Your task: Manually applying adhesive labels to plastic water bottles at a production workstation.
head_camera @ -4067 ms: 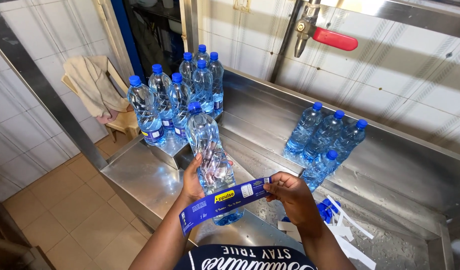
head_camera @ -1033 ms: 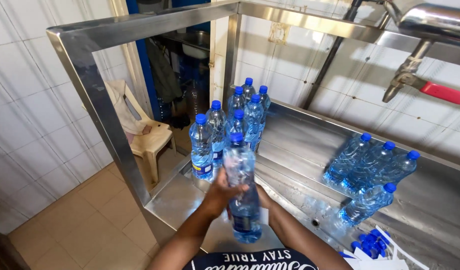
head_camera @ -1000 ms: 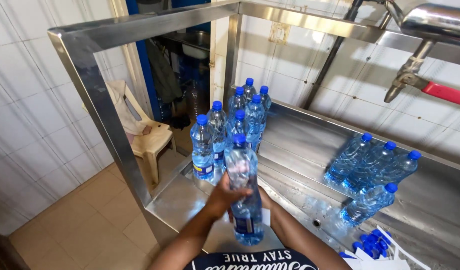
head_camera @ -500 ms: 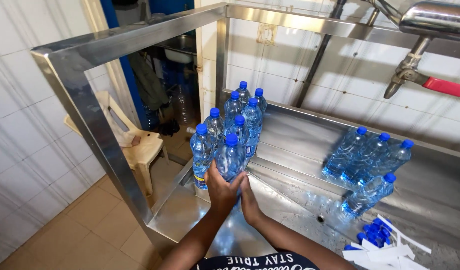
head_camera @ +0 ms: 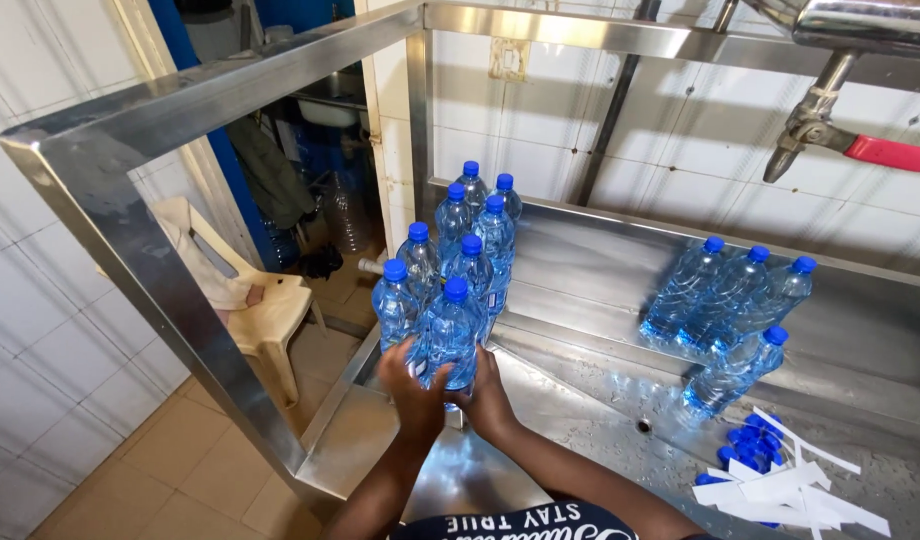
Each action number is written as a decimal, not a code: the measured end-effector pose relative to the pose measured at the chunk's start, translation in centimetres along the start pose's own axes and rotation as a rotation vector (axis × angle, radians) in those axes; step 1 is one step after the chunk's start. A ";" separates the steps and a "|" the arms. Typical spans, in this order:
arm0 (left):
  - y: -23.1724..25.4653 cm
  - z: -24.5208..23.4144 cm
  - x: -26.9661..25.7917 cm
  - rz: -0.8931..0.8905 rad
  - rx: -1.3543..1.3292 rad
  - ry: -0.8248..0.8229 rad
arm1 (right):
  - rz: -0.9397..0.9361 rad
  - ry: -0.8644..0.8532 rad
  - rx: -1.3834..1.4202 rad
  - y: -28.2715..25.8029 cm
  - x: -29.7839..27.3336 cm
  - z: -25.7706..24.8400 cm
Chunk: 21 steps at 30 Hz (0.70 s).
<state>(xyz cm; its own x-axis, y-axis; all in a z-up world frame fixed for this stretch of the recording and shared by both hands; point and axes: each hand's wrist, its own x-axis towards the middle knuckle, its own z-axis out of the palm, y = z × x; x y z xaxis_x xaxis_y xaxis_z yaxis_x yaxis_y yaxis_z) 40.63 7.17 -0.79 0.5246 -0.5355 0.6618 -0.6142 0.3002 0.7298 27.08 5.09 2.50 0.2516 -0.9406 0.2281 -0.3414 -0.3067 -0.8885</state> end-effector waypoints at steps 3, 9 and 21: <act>1.0 -2.9 1.7 -0.249 -0.036 0.085 | 0.022 0.048 -0.126 2.2 0.8 0.3; -0.5 -3.7 1.1 -0.311 -0.209 -0.075 | 0.073 0.075 -0.116 2.2 1.2 0.2; -4.1 -7.7 -2.8 -0.422 -0.004 0.023 | -0.006 0.027 -0.012 7.1 2.0 0.4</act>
<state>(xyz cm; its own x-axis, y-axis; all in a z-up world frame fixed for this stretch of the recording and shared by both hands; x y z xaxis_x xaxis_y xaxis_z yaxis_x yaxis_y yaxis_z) 46.24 13.47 -4.30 0.7425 -0.5948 0.3082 -0.3404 0.0612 0.9383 25.55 1.05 -3.51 0.2287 -0.9424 0.2439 -0.3507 -0.3135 -0.8825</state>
